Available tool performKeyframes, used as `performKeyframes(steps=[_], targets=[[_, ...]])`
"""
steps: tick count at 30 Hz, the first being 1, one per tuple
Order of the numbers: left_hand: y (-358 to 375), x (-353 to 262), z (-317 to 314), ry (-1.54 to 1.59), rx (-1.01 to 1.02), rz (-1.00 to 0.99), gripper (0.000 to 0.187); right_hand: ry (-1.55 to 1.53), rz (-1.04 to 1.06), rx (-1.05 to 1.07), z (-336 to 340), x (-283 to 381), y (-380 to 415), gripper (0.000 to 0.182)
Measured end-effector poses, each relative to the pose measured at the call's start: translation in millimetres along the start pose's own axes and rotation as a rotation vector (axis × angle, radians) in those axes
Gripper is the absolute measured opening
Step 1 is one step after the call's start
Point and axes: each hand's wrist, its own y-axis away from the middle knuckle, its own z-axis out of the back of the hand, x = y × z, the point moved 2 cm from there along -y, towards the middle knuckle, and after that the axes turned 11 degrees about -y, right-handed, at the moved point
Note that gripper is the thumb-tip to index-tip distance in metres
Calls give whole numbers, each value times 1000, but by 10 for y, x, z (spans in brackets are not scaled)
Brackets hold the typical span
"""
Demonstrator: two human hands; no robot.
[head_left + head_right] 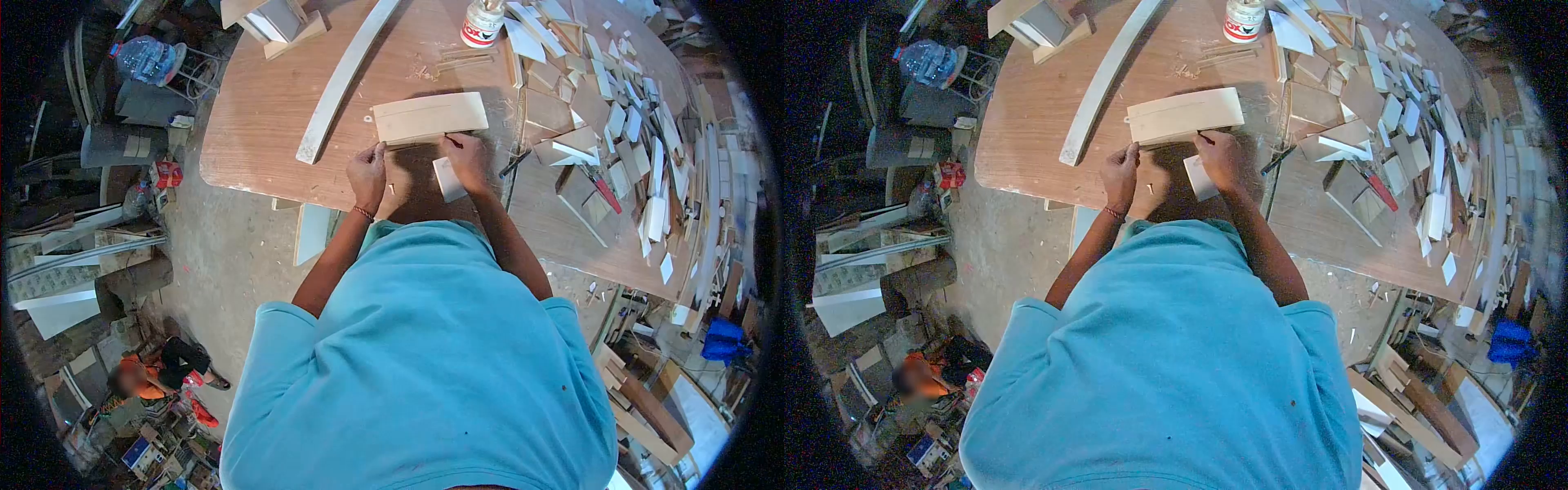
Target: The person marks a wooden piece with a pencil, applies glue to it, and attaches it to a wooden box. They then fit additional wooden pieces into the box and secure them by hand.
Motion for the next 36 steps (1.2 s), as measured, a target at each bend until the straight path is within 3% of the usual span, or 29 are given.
performKeyframes(steps=[14,27,36], targets=[[-5,36,-16,19,-17,5,30,11,-67,-2,5,111,45,26],[-67,187,-86,204,76,72,29,-5,20,-54,-39,38,33,28],[-113,225,-73,128,62,52,31,-19,34,-41,-37,46,36,27]])
